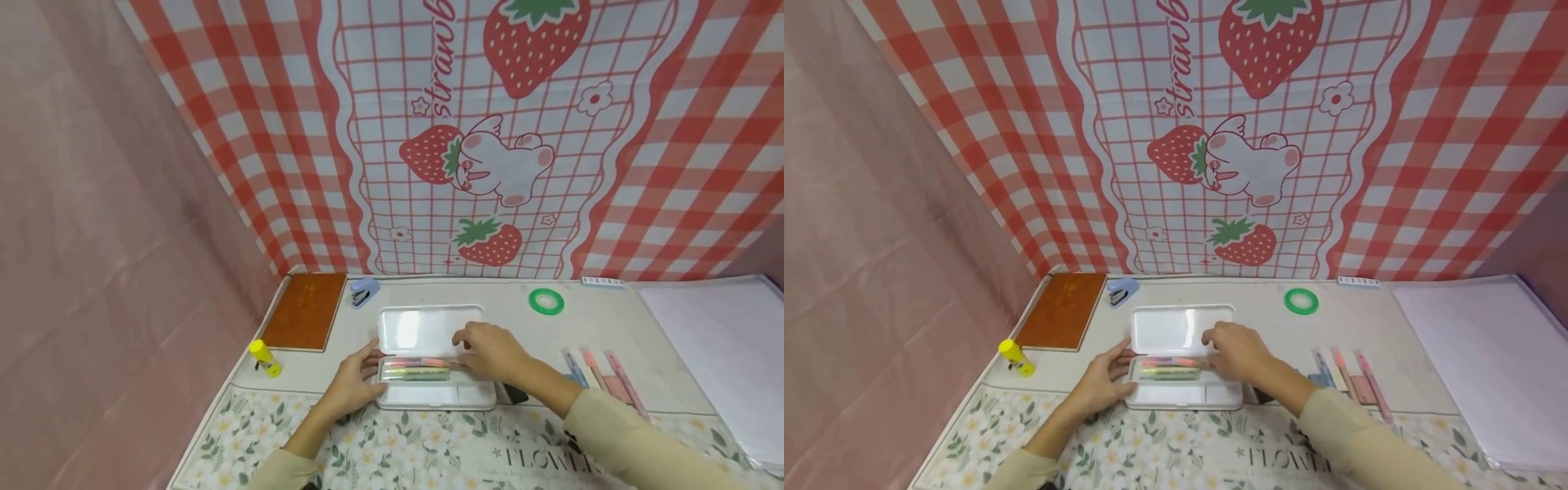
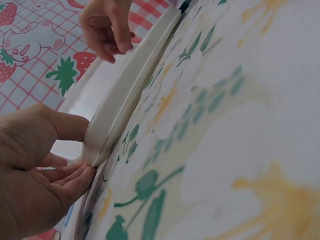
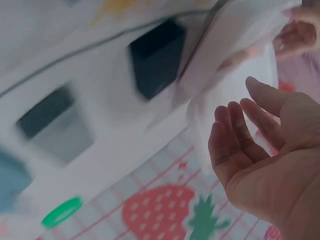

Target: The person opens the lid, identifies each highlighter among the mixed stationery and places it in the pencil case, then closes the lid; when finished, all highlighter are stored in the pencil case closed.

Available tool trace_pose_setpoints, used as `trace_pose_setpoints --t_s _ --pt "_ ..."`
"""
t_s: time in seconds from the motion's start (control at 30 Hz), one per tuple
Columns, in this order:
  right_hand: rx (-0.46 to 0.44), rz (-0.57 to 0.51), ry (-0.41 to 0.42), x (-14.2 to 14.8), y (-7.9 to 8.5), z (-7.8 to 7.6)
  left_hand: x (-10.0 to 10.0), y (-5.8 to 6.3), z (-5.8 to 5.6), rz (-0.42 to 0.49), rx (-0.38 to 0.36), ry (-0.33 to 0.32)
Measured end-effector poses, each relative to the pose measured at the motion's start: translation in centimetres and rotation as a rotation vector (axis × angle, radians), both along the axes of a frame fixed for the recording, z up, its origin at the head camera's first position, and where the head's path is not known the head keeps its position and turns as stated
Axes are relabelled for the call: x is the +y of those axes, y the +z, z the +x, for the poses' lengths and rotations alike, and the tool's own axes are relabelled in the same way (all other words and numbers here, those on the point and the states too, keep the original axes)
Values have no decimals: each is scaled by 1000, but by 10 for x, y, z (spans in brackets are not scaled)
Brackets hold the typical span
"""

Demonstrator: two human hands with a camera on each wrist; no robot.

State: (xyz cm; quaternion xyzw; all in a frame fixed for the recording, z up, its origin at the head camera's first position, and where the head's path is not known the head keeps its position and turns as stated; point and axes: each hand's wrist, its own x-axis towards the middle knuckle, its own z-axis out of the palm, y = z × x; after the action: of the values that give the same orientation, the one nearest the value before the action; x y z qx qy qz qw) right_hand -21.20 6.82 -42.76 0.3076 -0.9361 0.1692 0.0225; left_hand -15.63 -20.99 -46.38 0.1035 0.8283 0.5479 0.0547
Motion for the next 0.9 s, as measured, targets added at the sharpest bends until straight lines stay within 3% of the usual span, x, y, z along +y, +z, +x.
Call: trace_pose_setpoints --t_s 0.13,0.3,0.57,0.77,0.9 --pt "23 2 -88 32 7 -4 -4 -16 -7 -23 14 3" --pt "59 9 -159 77 14 -8 -7 -20 -8 -26 22 6" --pt "26 71 -278 129 14 -6 -5 -17 -6 -34 19 10" --pt "-105 127 -367 144 -1 -2 -4 -15 -5 -32 7 15" --pt "-151 135 -397 147 -10 0 1 3 2 -15 4 -3"
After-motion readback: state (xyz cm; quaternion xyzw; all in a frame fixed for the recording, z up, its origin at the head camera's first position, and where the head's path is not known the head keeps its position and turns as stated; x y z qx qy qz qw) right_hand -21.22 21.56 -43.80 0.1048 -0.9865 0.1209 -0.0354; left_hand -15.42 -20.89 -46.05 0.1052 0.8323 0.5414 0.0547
